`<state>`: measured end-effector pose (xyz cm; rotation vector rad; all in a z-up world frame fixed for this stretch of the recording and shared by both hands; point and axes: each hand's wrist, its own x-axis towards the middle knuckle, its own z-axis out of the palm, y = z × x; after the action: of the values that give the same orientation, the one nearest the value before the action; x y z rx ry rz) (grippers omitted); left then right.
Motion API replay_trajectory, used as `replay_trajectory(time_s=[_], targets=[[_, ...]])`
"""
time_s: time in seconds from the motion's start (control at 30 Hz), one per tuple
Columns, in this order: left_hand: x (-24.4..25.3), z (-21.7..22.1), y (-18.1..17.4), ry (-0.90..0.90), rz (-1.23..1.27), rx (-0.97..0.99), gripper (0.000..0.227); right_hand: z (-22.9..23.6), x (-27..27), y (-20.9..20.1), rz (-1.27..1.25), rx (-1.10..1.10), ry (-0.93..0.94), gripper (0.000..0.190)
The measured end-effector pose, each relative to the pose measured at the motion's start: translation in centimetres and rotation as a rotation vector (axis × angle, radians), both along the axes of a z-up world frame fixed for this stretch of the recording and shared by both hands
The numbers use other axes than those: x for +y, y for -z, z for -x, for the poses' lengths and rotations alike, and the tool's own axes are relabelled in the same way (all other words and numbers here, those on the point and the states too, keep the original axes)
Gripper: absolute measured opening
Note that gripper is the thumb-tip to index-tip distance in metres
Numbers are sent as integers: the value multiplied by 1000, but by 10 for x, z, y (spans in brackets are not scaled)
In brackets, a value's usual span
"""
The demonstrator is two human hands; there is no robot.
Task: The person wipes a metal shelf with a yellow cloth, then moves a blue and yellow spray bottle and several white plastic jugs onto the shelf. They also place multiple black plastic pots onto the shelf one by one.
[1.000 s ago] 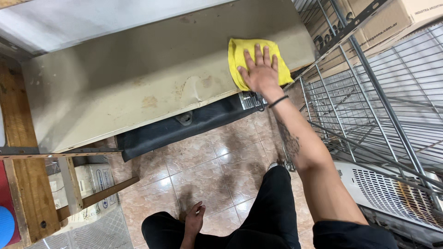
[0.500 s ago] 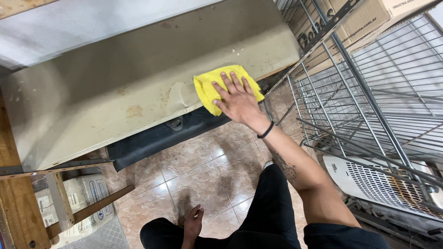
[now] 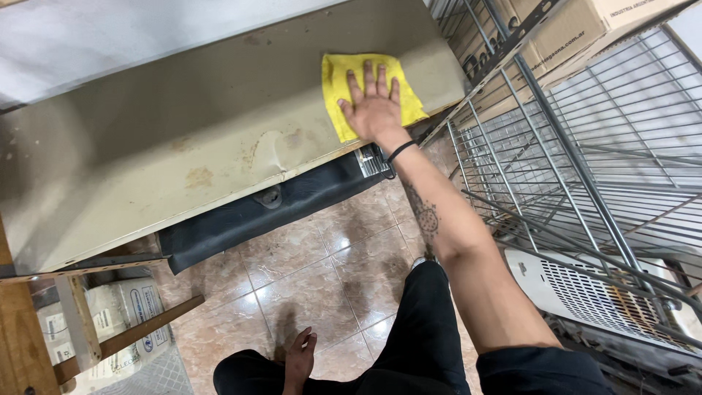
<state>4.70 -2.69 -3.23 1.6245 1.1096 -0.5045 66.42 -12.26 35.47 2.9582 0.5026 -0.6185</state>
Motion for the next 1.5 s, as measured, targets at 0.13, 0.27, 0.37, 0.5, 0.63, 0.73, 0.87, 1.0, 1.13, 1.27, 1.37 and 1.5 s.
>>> replay_trajectory(time_s=[0.13, 0.27, 0.37, 0.5, 0.63, 0.73, 0.87, 1.0, 1.13, 1.27, 1.37, 1.5], targets=[[-1, -6, 8, 15, 4, -1, 53, 42, -7, 16, -68, -39, -149, 87], [0, -6, 9, 43, -1, 0, 56, 80, -52, 6, -80, -51, -157, 87], [1, -13, 16, -21, 33, 33, 55, 65, -83, -14, -70, 13, 27, 80], [2, -7, 14, 44, 16, -5, 55, 1, -110, -5, -11, -61, 150, 85], [0, -8, 14, -5, 4, -22, 53, -59, -83, 5, -14, -36, 215, 84], [-3, -10, 8, -12, -10, 4, 52, -53, -46, 8, -39, -38, 129, 86], [-7, -19, 2, 16, 5, 28, 56, 9, -33, 9, -28, -38, -19, 87], [-7, -19, 4, 2, 3, 3, 53, 70, -67, 18, -134, -57, -91, 85], [-6, -12, 12, -12, 18, -6, 53, 73, -101, -8, -56, 0, -30, 79], [-3, -11, 5, -3, 17, 24, 56, 24, -95, -2, -41, -25, 35, 87], [-4, -14, 3, 7, 1, -3, 54, -9, -60, -1, -44, -8, 89, 86], [-6, -16, 0, 7, -12, 2, 55, 4, -2, -1, -15, 2, -25, 87]])
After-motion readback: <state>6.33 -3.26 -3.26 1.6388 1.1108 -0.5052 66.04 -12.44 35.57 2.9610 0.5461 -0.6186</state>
